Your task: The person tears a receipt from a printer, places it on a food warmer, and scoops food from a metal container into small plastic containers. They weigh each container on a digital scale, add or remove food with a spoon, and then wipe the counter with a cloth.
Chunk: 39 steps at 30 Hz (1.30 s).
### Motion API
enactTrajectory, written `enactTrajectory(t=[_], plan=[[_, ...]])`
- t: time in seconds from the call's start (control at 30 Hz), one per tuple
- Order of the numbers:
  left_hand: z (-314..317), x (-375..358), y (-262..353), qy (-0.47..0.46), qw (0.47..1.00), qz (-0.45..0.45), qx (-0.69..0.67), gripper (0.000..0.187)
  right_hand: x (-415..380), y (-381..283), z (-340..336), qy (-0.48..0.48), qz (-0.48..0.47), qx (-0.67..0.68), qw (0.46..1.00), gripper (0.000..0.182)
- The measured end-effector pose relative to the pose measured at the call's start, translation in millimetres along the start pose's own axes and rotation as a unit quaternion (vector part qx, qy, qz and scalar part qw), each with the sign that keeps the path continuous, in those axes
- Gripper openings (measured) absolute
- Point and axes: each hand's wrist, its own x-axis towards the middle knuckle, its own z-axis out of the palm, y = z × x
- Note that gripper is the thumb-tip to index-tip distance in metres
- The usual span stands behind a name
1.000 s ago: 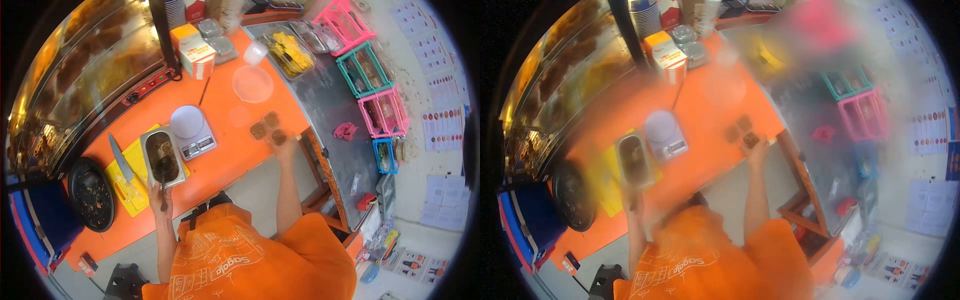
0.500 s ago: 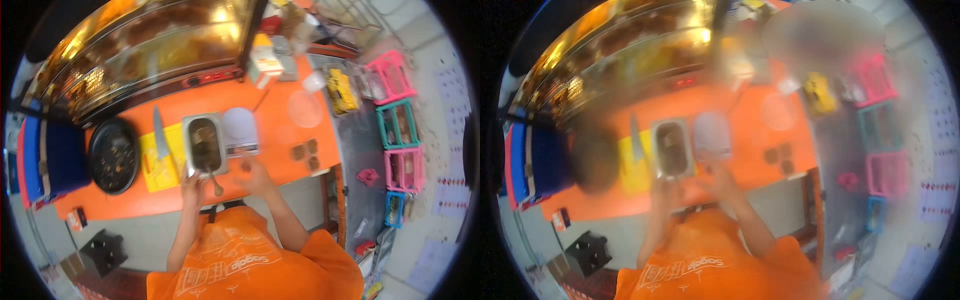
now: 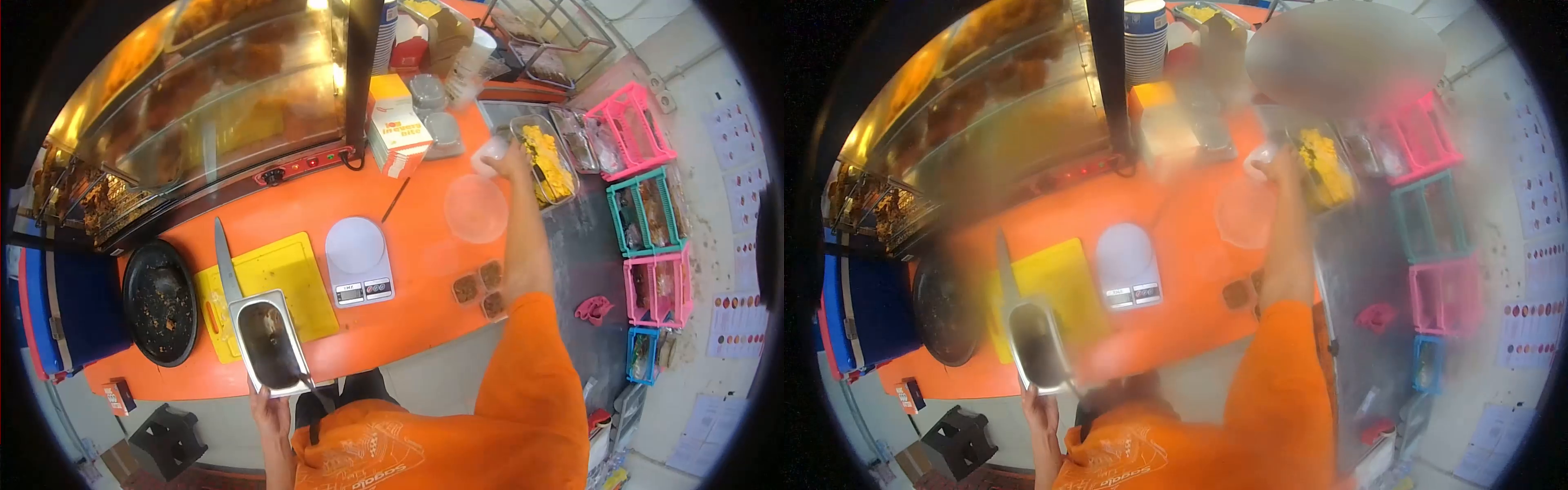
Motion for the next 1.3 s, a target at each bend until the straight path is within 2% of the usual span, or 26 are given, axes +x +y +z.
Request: enactTrajectory(t=[0.07, 0.1, 0.13, 0.27, 0.33, 0.37, 0.43, 0.5, 0.53, 0.6, 0.63, 0.7, 0.73, 0.8, 0.83, 0.9, 0.97, 1.03, 1.07, 1.13, 1.17, 1.2, 1.27, 1.3], plan=[[0.6, -0.4, -1.6, 0.016, 1.0, -0.01, 0.0, 0.072, 25.5, 16.6, 18.6, -0.121, -0.065, -0.024, 0.99, 0.098], [-0.6, -2.3, -2.1, 0.019, 1.0, -0.014, -0.002, 0.072, 27.2, 8.7, -3.4, -0.191, -0.057, -0.007, 0.98, 0.093], [-1.4, -5.0, -2.6, 0.021, 1.0, -0.018, -0.006, 0.072, 24.4, 5.1, -13.4, -0.199, -0.059, -0.01, 0.978, 0.093], [-6.8, -2.5, -7.5, 0.019, 0.999, -0.026, -0.021, 0.071, 18.3, 9.5, -30.5, -0.16, -0.086, 0.03, 0.983, 0.091], [-3.0, 3.1, -8.5, 0.029, 0.999, -0.017, -0.041, 0.069, 15.9, 16.6, -28.6, -0.057, -0.093, 0.048, 0.993, 0.087], [-3.2, 6.4, -8.2, 0.011, 0.999, -0.012, -0.032, 0.067, 10.7, 6.6, -46.9, -0.057, -0.094, 0.049, 0.993, 0.087], [-2.5, 13.1, -7.5, -0.001, 1.0, -0.008, -0.029, 0.066, -12.8, -24.1, -88.0, 0.023, -0.044, 0.203, 0.978, 0.079], [-17.9, 15.0, -12.2, -0.009, 0.999, -0.017, -0.042, 0.064, -59.8, -77.3, -109.3, -0.086, -0.032, 0.369, 0.925, 0.07], [-32.6, 18.9, -15.0, -0.008, 0.998, -0.03, -0.055, 0.063, -104.9, -107.2, -103.5, -0.104, -0.04, 0.377, 0.919, 0.07], [-34.3, 27.5, -16.7, -0.026, 0.995, -0.028, -0.093, 0.062, -193.4, -162.9, -86.8, -0.175, -0.253, 0.319, 0.897, 0.072], [-31.9, 28.4, -13.1, -0.016, 0.996, -0.019, -0.082, 0.061, -217.4, -174.9, -54.8, -0.219, -0.365, 0.275, 0.862, 0.082], [-10.4, 24.6, -0.7, 0.027, 0.998, -0.01, -0.054, 0.059, -247.0, -209.7, -48.3, -0.272, -0.326, 0.291, 0.857, 0.09], [-6.8, 20.6, -1.7, -0.005, 0.999, 0.046, -0.004, 0.058, -248.0, -216.0, -55.5, -0.272, -0.331, 0.292, 0.855, 0.09], [-1.0, 19.6, 5.4, -0.014, 0.999, 0.03, 0.009, 0.058, -252.0, -238.4, -88.7, -0.319, -0.323, 0.172, 0.874, 0.094], [-6.2, 20.5, 4.6, -0.011, 0.999, 0.031, 0.032, 0.057, -266.9, -241.0, -92.4, -0.324, -0.335, 0.177, 0.867, 0.094], [-15.8, 22.9, -0.4, 0.005, 0.999, 0.032, -0.011, 0.054, -309.6, -228.7, -109.0, -0.157, -0.356, 0.282, 0.877, 0.097], [-6.9, 26.6, 6.2, -0.017, 0.999, 0.04, -0.018, 0.053, -365.8, -239.3, -162.6, -0.382, -0.286, 0.371, 0.797, 0.089], [2.4, 33.1, 10.3, -0.055, 0.996, 0.064, -0.014, 0.051, -431.5, -248.0, -172.2, -0.376, -0.215, 0.569, 0.699, 0.066], [3.0, 36.3, 12.3, -0.057, 0.996, 0.067, -0.022, 0.051, -439.9, -266.3, -175.4, -0.374, -0.222, 0.565, 0.701, 0.066], [1.2, 34.8, 14.4, -0.093, 0.991, 0.061, 0.078, 0.051, -450.8, -298.1, -178.6, -0.23, -0.036, 0.681, 0.694, 0.044], [4.2, 32.5, 17.8, -0.104, 0.983, 0.081, 0.125, 0.051, -444.4, -312.4, -169.0, -0.208, 0.001, 0.684, 0.699, 0.03], [9.1, 29.0, 23.1, -0.109, 0.983, 0.078, 0.124, 0.051, -434.6, -318.2, -169.9, -0.204, 0.003, 0.683, 0.702, 0.03], [16.5, 24.7, 33.3, -0.111, 0.992, 0.033, 0.057, 0.05, -412.1, -316.9, -185.3, -0.258, -0.177, 0.593, 0.742, 0.024], [13.4, 24.2, 32.0, -0.111, 0.992, 0.038, 0.04, 0.05, -405.4, -311.3, -205.5, -0.235, -0.239, 0.595, 0.73, 0.024]])
